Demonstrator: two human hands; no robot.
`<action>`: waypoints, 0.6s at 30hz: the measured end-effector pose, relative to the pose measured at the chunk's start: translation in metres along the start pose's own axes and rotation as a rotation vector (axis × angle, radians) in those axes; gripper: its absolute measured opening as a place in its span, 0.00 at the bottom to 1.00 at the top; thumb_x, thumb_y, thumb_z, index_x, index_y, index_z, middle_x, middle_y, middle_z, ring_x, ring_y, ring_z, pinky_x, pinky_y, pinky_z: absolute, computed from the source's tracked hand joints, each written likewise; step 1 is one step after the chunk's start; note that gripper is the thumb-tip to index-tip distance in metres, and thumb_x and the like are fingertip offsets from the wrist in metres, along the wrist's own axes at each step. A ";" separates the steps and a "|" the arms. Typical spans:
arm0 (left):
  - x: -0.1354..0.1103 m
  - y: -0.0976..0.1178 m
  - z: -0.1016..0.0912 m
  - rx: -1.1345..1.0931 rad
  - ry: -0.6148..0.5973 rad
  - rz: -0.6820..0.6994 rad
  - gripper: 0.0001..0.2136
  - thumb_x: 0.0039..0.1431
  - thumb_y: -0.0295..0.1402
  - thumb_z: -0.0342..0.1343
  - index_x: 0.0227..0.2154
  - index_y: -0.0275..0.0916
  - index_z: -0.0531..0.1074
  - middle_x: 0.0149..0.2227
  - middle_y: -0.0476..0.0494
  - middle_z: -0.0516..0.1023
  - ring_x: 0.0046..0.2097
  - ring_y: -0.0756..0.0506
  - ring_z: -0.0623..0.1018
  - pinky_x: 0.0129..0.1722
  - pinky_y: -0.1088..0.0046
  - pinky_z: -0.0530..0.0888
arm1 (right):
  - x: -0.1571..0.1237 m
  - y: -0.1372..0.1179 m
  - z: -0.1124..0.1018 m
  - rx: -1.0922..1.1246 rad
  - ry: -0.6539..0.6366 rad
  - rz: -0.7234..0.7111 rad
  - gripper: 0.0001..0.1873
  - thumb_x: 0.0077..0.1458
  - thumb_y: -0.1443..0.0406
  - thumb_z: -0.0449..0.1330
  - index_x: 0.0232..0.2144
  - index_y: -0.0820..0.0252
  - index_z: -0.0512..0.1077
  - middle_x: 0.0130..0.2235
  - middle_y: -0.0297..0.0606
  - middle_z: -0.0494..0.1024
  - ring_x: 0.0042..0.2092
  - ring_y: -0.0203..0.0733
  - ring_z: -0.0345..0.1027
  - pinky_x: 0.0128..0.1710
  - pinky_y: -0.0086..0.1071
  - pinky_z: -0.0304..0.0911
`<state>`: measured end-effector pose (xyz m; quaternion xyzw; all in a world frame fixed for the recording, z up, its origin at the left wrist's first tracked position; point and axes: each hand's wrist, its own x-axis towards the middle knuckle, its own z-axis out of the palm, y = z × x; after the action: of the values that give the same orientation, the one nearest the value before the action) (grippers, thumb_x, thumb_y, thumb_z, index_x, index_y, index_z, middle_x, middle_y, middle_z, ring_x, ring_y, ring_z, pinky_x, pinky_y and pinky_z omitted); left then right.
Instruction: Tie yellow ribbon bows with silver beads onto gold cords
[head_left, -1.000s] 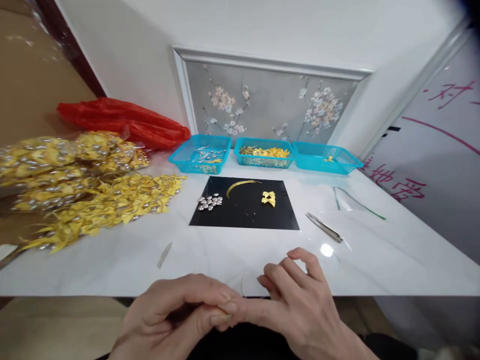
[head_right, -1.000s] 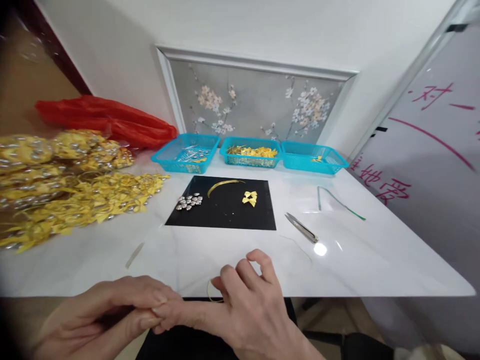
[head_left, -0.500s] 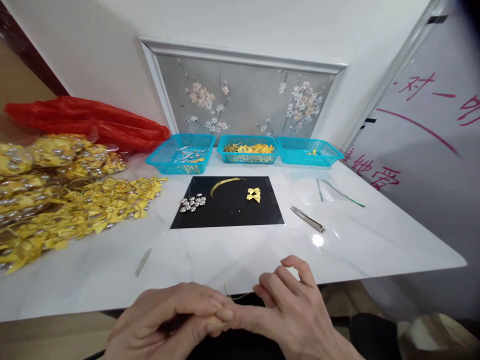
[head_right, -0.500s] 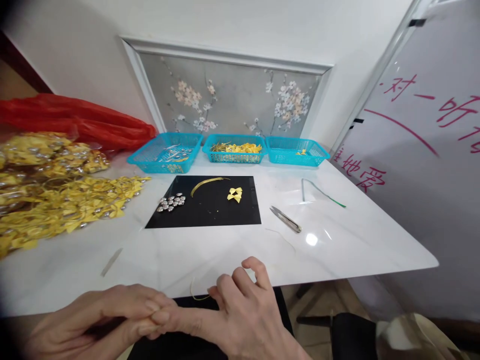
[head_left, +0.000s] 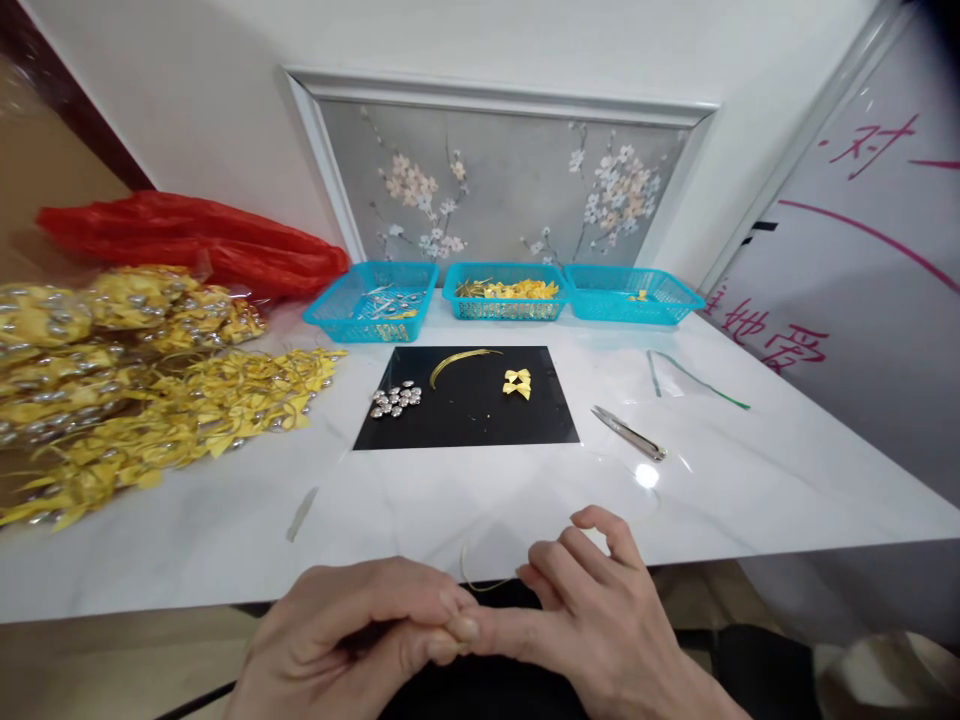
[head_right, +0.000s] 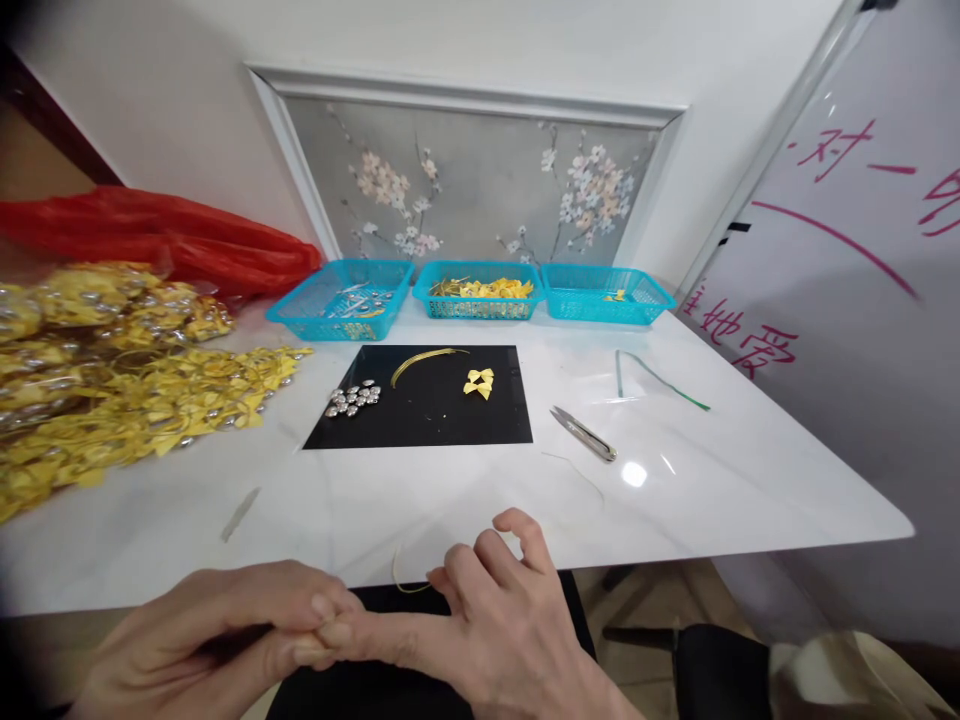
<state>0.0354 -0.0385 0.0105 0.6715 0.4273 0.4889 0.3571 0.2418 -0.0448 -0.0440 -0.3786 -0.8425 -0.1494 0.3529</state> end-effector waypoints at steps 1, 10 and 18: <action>0.000 0.000 -0.001 0.001 -0.008 0.011 0.14 0.49 0.24 0.66 0.26 0.57 0.84 0.22 0.55 0.85 0.23 0.47 0.82 0.25 0.77 0.78 | 0.000 0.000 0.000 0.004 0.005 -0.002 0.35 0.65 0.76 0.47 0.61 0.28 0.64 0.27 0.31 0.63 0.30 0.39 0.50 0.45 0.40 0.50; 0.001 0.002 -0.003 -0.036 -0.031 0.013 0.13 0.51 0.25 0.65 0.27 0.57 0.85 0.22 0.54 0.85 0.23 0.46 0.82 0.25 0.75 0.77 | 0.001 -0.002 0.004 0.028 0.035 0.001 0.37 0.63 0.78 0.50 0.60 0.26 0.64 0.27 0.29 0.65 0.30 0.37 0.52 0.46 0.39 0.53; -0.003 -0.004 -0.011 -0.027 -0.060 -0.042 0.13 0.50 0.24 0.66 0.26 0.55 0.84 0.23 0.53 0.85 0.23 0.46 0.82 0.25 0.76 0.78 | 0.003 -0.004 0.006 -0.007 0.027 -0.007 0.42 0.61 0.81 0.52 0.62 0.25 0.60 0.25 0.27 0.64 0.28 0.36 0.53 0.47 0.38 0.54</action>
<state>0.0236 -0.0387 0.0091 0.6718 0.4238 0.4667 0.3889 0.2342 -0.0427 -0.0461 -0.3747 -0.8385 -0.1587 0.3624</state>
